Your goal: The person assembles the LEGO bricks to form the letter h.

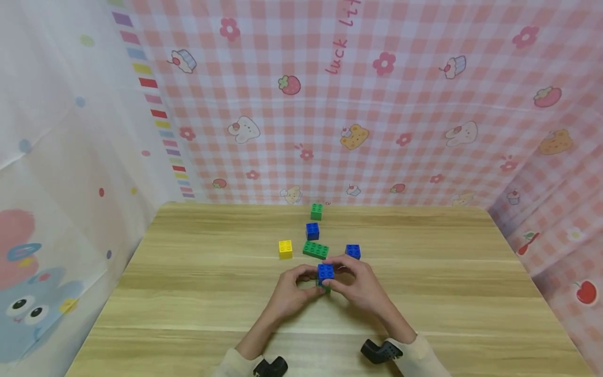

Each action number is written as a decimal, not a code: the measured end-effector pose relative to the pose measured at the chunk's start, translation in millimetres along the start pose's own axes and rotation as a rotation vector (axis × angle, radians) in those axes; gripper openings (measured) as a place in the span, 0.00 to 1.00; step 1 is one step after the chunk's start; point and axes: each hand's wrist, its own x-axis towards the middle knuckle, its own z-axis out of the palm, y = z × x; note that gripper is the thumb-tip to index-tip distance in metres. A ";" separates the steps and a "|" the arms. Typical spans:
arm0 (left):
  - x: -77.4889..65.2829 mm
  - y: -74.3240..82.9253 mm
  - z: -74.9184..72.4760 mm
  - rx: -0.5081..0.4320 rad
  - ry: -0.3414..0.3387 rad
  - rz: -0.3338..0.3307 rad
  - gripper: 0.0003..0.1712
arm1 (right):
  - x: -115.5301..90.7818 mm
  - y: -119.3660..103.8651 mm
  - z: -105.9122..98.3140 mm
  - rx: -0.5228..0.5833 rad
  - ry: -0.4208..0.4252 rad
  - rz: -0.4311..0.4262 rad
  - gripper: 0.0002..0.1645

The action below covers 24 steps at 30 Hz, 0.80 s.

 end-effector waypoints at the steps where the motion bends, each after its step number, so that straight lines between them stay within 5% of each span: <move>1: 0.0 0.1 0.0 -0.001 -0.002 -0.002 0.22 | 0.0 0.5 -0.2 0.000 -0.001 0.000 0.22; 24: 0.7 -0.7 -0.1 0.012 -0.003 -0.008 0.22 | -1.4 -2.5 0.0 -0.048 -0.012 -0.042 0.22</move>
